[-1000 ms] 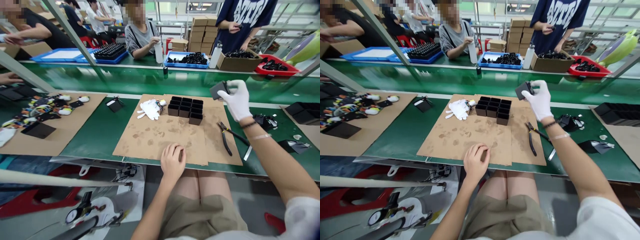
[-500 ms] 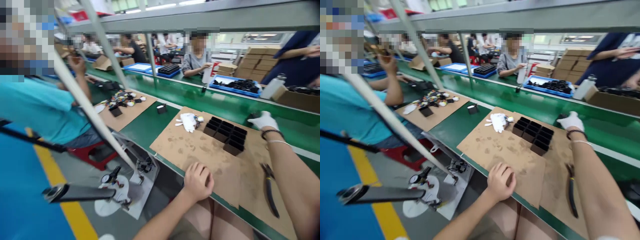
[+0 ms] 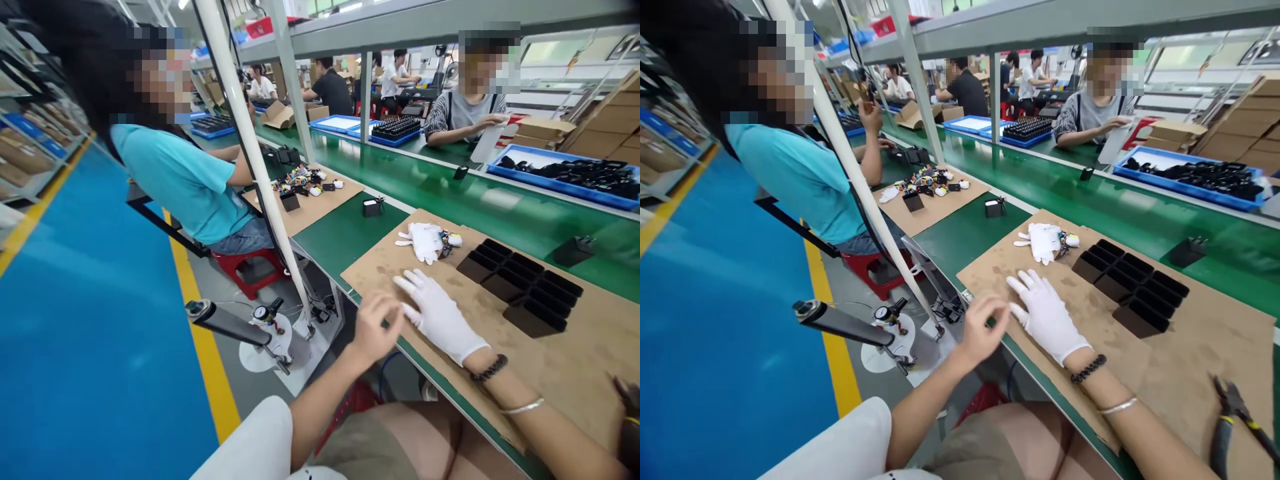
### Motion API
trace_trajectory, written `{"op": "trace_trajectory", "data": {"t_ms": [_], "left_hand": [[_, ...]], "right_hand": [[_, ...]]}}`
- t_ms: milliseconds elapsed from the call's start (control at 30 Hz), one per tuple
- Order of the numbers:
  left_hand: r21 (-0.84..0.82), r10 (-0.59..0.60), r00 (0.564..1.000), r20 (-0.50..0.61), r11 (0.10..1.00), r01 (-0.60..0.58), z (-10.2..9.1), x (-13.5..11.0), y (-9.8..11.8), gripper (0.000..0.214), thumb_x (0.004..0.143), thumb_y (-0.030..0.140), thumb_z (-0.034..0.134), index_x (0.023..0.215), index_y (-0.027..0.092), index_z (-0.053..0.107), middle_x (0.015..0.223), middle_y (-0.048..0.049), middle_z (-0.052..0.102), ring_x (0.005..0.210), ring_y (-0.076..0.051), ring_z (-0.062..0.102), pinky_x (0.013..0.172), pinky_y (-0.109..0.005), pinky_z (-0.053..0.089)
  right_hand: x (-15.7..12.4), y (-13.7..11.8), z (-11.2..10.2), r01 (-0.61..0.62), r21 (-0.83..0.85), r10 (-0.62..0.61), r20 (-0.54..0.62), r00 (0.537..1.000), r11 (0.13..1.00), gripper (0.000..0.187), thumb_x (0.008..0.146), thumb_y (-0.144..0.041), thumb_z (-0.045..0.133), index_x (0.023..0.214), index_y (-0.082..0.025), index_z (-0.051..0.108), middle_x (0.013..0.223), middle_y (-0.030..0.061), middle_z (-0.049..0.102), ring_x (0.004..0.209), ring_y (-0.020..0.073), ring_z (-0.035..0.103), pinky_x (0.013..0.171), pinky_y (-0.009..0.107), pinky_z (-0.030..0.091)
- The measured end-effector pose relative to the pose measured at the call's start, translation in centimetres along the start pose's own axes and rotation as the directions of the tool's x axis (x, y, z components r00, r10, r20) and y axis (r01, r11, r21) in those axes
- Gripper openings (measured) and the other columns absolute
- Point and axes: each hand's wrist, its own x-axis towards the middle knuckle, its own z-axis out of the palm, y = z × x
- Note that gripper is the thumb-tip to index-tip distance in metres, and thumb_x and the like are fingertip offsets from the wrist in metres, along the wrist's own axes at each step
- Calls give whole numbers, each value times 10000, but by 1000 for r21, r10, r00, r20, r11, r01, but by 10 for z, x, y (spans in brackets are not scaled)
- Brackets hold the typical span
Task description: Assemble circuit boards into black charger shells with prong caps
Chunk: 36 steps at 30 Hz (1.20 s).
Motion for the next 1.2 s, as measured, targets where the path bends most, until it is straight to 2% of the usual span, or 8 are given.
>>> {"op": "trace_trajectory", "data": {"t_ms": [167, 367, 533, 633, 733, 833, 967, 1200], "left_hand": [[227, -256, 967, -7, 941, 251, -21, 49, -65, 147, 943, 202, 494, 981, 182, 635, 1063, -123, 679, 1072, -255, 620, 976, -419, 512], [430, -419, 890, 182, 848, 311, -15, 98, -98, 327, 888, 364, 638, 1154, 176, 663, 1305, -171, 625, 1261, -346, 549, 1112, -501, 415], [573, -576, 800, 166, 717, 397, -13, 207, -137, 362, 923, 450, 550, 1118, 182, 694, 1169, -158, 713, 1128, -312, 648, 984, -414, 505], [634, -618, 786, 18, 615, 469, -11, 282, -168, 608, 954, 435, 465, 1449, 82, 464, 1510, -268, 477, 1392, -395, 465, 1123, -524, 397], [668, -626, 779, -34, 566, 484, -8, 324, -202, 982, 856, 577, 582, 1595, 83, 168, 1688, -256, 119, 1554, -481, 90, 1190, -699, 191], [692, -626, 779, 28, 575, 437, -3, 334, -237, 1070, 762, 611, 681, 1606, 175, 189, 1714, -179, 85, 1570, -467, -1, 1202, -728, 85], [713, -609, 789, 80, 588, 382, 10, 327, -271, 719, 913, 599, 455, 1539, 252, 380, 1651, -120, 345, 1576, -392, 90, 1222, -692, 74], [737, -594, 804, -28, 531, 418, 19, 317, -289, 618, 979, 551, 314, 1461, 199, 476, 1589, -177, 408, 1461, -394, 308, 1185, -686, 205]], "right_hand": [[1, -2, 17, 30, -191, -3, 144, 990, 981, 496, 1020, -369, 457, 1501, -256, 495, 1602, 128, 421, 1488, 370, 377, 1195, 601, 325], [1, -6, 13, 22, -218, 13, 159, 987, 976, 508, 1026, -375, 431, 1521, -267, 470, 1615, 106, 405, 1492, 361, 372, 1192, 582, 330], [0, -6, 23, -24, -223, 47, 98, 994, 975, 488, 1010, -337, 437, 1486, -264, 520, 1597, 115, 432, 1477, 384, 390, 1173, 616, 325], [-1, -5, 24, -12, -203, 25, 63, 998, 979, 479, 1001, -336, 453, 1467, -271, 541, 1588, 113, 448, 1466, 372, 412, 1172, 606, 324], [0, -1, 23, 7, -169, 0, 41, 999, 986, 473, 994, -362, 468, 1455, -293, 550, 1582, 96, 461, 1466, 338, 420, 1180, 578, 320], [5, 2, 24, -6, -137, 15, 61, 998, 991, 468, 978, -380, 490, 1437, -328, 564, 1572, 69, 479, 1463, 325, 426, 1173, 572, 326], [12, 4, 27, -25, -121, 35, 80, 996, 992, 463, 962, -405, 502, 1415, -356, 585, 1556, 60, 499, 1449, 337, 444, 1148, 591, 347], [11, 6, 30, 2, -138, 1, 23, 1000, 990, 478, 941, -394, 528, 1412, -345, 589, 1528, 80, 529, 1413, 355, 485, 1118, 612, 375]]}}
